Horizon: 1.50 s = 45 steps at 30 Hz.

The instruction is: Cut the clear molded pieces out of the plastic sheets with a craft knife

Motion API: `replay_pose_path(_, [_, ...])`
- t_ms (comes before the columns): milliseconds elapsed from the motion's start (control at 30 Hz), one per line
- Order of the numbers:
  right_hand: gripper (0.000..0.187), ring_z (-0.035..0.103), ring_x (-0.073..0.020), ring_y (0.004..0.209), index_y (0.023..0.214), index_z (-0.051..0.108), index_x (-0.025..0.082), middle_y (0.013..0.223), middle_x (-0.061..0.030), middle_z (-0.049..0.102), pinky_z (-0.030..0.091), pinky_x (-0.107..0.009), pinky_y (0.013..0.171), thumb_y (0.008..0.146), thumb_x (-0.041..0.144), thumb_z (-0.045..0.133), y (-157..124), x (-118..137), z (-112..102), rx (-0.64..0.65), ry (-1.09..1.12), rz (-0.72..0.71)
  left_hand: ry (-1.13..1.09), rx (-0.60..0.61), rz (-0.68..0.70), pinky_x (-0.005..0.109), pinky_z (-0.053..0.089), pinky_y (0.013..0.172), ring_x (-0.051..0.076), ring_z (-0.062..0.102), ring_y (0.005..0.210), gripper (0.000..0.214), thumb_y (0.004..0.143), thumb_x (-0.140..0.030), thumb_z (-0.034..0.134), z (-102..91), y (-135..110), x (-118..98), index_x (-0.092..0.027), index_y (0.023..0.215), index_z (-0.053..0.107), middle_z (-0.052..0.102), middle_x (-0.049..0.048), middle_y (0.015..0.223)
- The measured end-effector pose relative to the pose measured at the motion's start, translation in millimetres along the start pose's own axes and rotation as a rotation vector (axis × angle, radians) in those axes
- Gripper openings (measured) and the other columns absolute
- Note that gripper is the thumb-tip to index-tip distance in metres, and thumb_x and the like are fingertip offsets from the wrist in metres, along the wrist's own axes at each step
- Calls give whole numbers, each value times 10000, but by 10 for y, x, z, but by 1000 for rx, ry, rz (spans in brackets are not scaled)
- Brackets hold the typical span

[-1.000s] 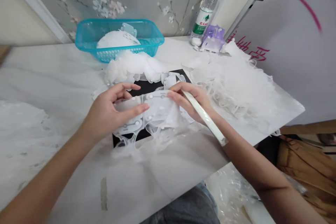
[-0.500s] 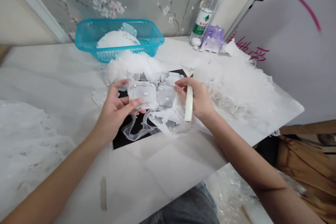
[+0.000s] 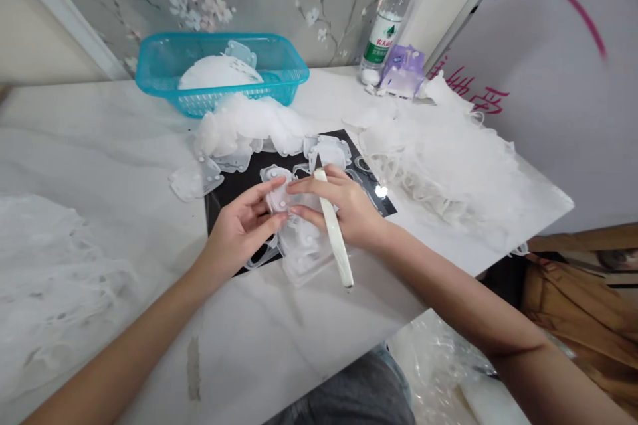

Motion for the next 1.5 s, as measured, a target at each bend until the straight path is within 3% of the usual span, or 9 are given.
replay_pose_path(133, [227, 540, -174, 846, 1048, 581, 196, 1044, -52, 663, 443, -338, 809, 875, 332, 527, 9, 35, 26, 83, 40, -45, -2, -20, 1, 293, 538, 827, 204, 617, 1007, 546, 699, -266, 700, -16, 13, 14, -191, 1218, 547, 621, 85, 1175])
replay_pose_path(233, [285, 536, -187, 908, 1130, 529, 212, 1110, -62, 631, 437, -359, 841, 909, 373, 447, 2, 37, 51, 130, 101, 3, 4, -147, 18, 299, 541, 816, 183, 639, 932, 569, 711, -287, 695, -104, 17, 34, -237, 1250, 522, 637, 57, 1123])
replay_pose_path(400, [418, 553, -172, 905, 1262, 313, 240, 984, -51, 568, 460, -355, 809, 934, 494, 257, -48, -41, -8, -50, 389, 181, 72, -322, 156, 272, 504, 871, 124, 616, 869, 315, 771, -295, 637, -250, -15, 23, -299, 1086, 651, 620, -12, 1006])
replay_pose_path(500, [318, 549, -146, 805, 1083, 386, 231, 898, -25, 535, 463, -315, 731, 918, 494, 316, -72, -69, -61, -157, 396, 255, 125, -349, 175, 247, 493, 867, 132, 590, 904, 186, 761, -291, 644, -273, -29, 10, -238, 926, 712, 597, 7, 987])
replay_pose_path(667, [130, 570, -108, 688, 787, 545, 195, 734, 10, 605, 449, -242, 654, 839, 313, 561, -30, 16, -77, -124, 303, 251, 100, -441, 154, 210, 515, 796, 73, 604, 753, 290, 686, -231, 712, -297, -53, -24, -212, 971, 664, 541, 2, 1074])
replay_pose_path(1033, [130, 613, -107, 682, 761, 630, 185, 733, -4, 662, 476, -222, 653, 828, 290, 596, 41, 159, -84, -154, 188, 122, 240, -356, 208, 207, 564, 730, 106, 653, 785, 320, 701, -247, 702, -176, -98, -110, -225, 1016, 647, 477, 25, 1129])
replay_pose_path(1233, [307, 657, -110, 787, 1172, 526, 245, 975, -10, 687, 517, -246, 736, 963, 322, 315, -6, 127, -133, -227, 209, 169, 285, -362, 266, 183, 563, 596, 70, 625, 717, 394, 711, -233, 689, -175, -117, -98, -251, 1098, 615, 448, 30, 1128])
replay_pose_path(1367, [255, 639, -178, 902, 1048, 623, 178, 1117, -68, 654, 513, -283, 787, 881, 338, 515, 19, 150, -14, -143, 4, 88, 278, -264, 356, 189, 547, 570, 68, 603, 706, 456, 732, -193, 650, -65, -146, -120, -279, 1170, 555, 460, 38, 1123])
replay_pose_path(1500, [178, 629, -144, 744, 956, 645, 203, 894, -29, 699, 493, -246, 669, 895, 275, 494, 1, 128, 80, -135, -84, 102, 215, -284, 353, 198, 507, 526, 86, 585, 655, 600, 692, -144, 650, -24, -173, -149, -305, 1225, 426, 522, -1, 955])
Point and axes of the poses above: each hand's wrist, its own y-axis towards the middle knuckle, its own z-axis out of the palm, x = y × z, the point moved 6 cm from there along y, towards the middle knuckle
